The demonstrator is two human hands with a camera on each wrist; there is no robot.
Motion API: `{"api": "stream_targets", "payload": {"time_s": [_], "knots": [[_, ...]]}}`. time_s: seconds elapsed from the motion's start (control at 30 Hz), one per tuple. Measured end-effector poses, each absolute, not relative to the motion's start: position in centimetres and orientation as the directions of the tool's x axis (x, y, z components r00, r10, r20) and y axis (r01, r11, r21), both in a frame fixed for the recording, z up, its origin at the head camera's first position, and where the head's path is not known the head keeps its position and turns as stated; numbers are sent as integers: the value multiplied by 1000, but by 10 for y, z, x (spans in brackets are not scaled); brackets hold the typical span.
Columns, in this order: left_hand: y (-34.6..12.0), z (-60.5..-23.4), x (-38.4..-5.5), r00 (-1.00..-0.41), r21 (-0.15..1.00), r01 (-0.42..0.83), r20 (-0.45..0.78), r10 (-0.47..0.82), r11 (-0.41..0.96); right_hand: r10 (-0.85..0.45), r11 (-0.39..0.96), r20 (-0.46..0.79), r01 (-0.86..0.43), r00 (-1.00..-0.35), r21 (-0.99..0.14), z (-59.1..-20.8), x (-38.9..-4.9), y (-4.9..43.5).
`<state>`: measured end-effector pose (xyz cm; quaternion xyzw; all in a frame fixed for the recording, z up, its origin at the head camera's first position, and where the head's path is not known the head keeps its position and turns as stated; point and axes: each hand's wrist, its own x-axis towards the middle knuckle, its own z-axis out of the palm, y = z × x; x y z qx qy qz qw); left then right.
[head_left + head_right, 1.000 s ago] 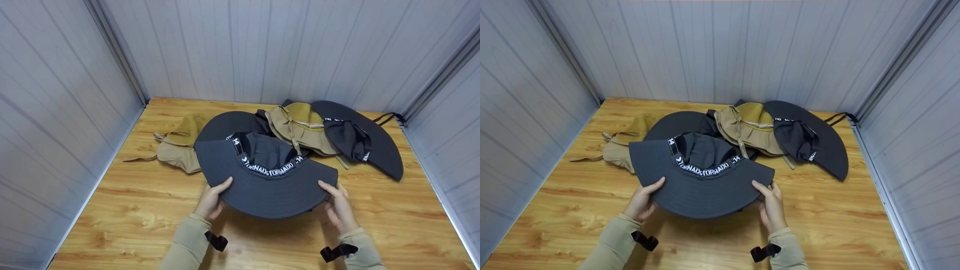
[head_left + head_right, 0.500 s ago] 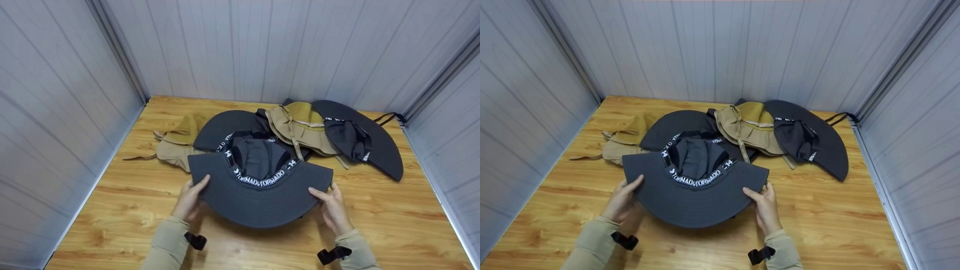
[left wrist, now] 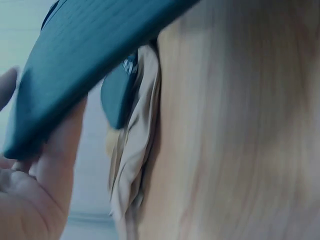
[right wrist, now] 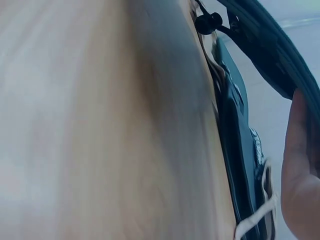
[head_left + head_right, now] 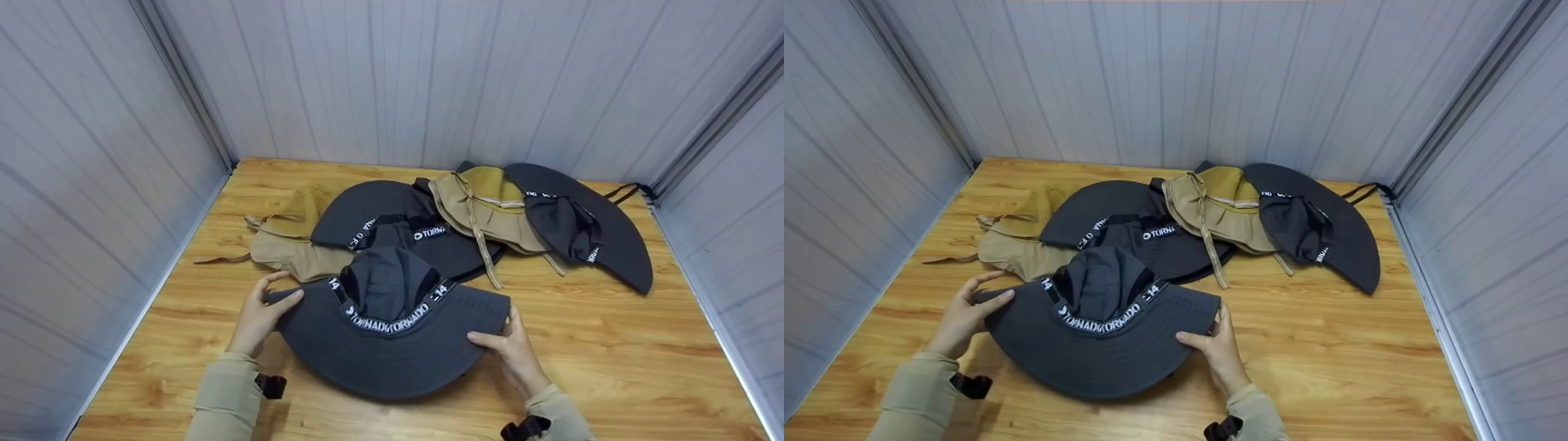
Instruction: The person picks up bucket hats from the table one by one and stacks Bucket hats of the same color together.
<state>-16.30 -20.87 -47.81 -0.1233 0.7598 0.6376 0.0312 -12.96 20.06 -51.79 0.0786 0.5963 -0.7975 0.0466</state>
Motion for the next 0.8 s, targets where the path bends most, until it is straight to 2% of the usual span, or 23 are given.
{"api": "stream_targets", "payload": {"time_s": [0.23, 0.33, 0.57, 0.7, 0.8], "knots": [[-227, -478, -159, -984, 831, -166, -103, -146, 531, -22, -283, -246, 242, -969, -928, -527, -128, 187], [-230, -481, -159, -986, 784, -150, -76, -146, 603, -55, -291, -280, 284, -958, -914, -531, -128, 183], [-230, -488, -161, -988, 684, -153, -93, -123, 713, -132, -181, -330, 350, -935, -919, -540, -126, 178], [-220, -496, -159, -996, 579, -58, 18, -84, 813, -111, -138, -352, 365, -929, -921, -544, -127, 175], [-203, -501, -154, -992, 445, 15, 116, -41, 895, -70, -97, -355, 361, -932, -928, -547, -129, 172]]}}
